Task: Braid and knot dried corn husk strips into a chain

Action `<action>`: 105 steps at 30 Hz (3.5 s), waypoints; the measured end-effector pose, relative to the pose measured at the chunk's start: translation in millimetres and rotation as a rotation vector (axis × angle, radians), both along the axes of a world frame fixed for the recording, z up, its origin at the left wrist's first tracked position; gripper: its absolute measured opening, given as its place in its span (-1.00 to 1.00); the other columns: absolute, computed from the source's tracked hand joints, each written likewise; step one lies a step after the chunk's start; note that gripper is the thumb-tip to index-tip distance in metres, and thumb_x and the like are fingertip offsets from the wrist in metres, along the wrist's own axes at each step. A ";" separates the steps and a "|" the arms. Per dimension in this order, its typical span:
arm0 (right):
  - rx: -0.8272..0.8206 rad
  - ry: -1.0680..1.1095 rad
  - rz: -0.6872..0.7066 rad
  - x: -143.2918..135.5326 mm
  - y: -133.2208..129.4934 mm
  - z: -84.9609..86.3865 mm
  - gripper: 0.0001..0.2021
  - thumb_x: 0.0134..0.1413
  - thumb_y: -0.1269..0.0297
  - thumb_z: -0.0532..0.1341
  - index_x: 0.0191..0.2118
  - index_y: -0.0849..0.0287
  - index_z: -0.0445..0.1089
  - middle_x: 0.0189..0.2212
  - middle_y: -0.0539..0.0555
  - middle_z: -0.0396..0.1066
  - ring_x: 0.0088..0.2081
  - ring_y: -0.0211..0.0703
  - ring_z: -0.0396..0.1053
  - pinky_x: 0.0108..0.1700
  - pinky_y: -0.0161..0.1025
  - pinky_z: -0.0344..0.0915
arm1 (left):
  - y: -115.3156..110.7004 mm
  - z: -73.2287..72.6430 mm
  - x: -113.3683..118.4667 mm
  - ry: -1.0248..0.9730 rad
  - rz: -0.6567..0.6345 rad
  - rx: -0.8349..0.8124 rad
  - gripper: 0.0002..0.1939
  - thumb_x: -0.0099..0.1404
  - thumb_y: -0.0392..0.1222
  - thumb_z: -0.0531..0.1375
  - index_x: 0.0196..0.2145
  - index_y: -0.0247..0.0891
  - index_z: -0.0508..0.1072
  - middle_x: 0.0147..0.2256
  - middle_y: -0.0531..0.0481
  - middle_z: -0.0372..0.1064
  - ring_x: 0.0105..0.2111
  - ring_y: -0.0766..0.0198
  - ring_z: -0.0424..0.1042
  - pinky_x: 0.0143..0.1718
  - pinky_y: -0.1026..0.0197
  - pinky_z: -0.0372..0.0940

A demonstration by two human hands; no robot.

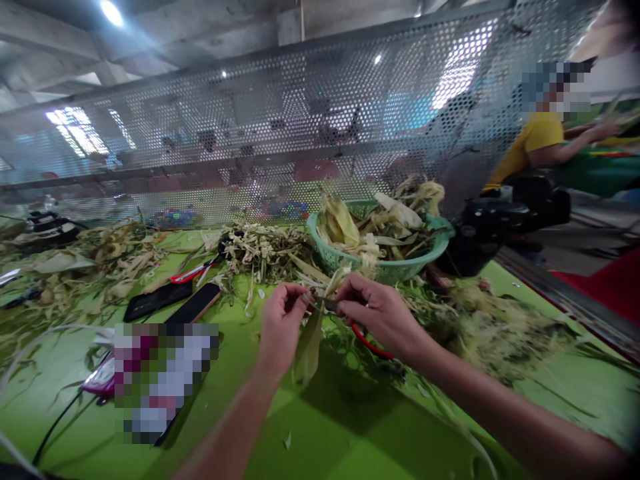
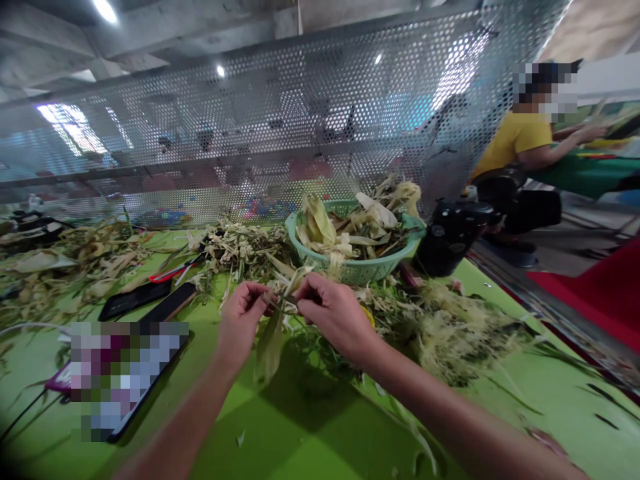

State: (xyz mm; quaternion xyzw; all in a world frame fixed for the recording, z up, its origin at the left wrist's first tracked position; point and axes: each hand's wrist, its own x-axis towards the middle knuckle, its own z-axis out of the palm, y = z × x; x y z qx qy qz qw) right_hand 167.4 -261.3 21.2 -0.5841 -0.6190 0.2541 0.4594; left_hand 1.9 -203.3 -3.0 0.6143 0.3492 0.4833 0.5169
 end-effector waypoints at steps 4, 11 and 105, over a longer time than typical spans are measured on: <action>-0.080 0.163 0.062 -2.4 1.3 5.2 -0.98 -0.04 0.38 0.14 -0.41 0.14 0.29 -0.52 -0.04 0.33 -0.49 -0.27 0.30 -0.44 -0.34 0.29 | 0.7 -0.3 -0.2 0.033 0.023 -0.023 -0.85 0.24 -0.12 0.17 -0.31 -0.26 0.38 -0.39 0.03 0.35 -0.38 0.33 0.31 -0.31 0.29 0.23; -0.156 0.285 0.135 -4.0 3.0 8.6 -0.76 0.11 0.08 0.17 -0.37 0.19 0.31 -0.45 0.02 0.36 -0.41 -0.23 0.35 -0.41 -0.31 0.34 | 2.5 -0.8 -0.2 0.039 0.022 -0.031 -0.83 0.22 -0.10 0.19 -0.32 -0.26 0.40 -0.41 0.02 0.35 -0.40 0.31 0.31 -0.34 0.27 0.23; 0.158 -0.200 -0.012 -8.3 5.5 -13.3 -0.90 0.07 0.38 0.21 -0.28 0.15 0.47 -0.38 0.04 0.44 -0.37 -0.20 0.37 -0.31 -0.29 0.28 | 9.9 -3.9 0.8 -0.043 -0.229 -0.130 -0.85 0.10 -0.22 0.28 -0.38 -0.31 0.41 -0.44 0.05 0.33 -0.39 0.36 0.28 -0.30 0.29 0.17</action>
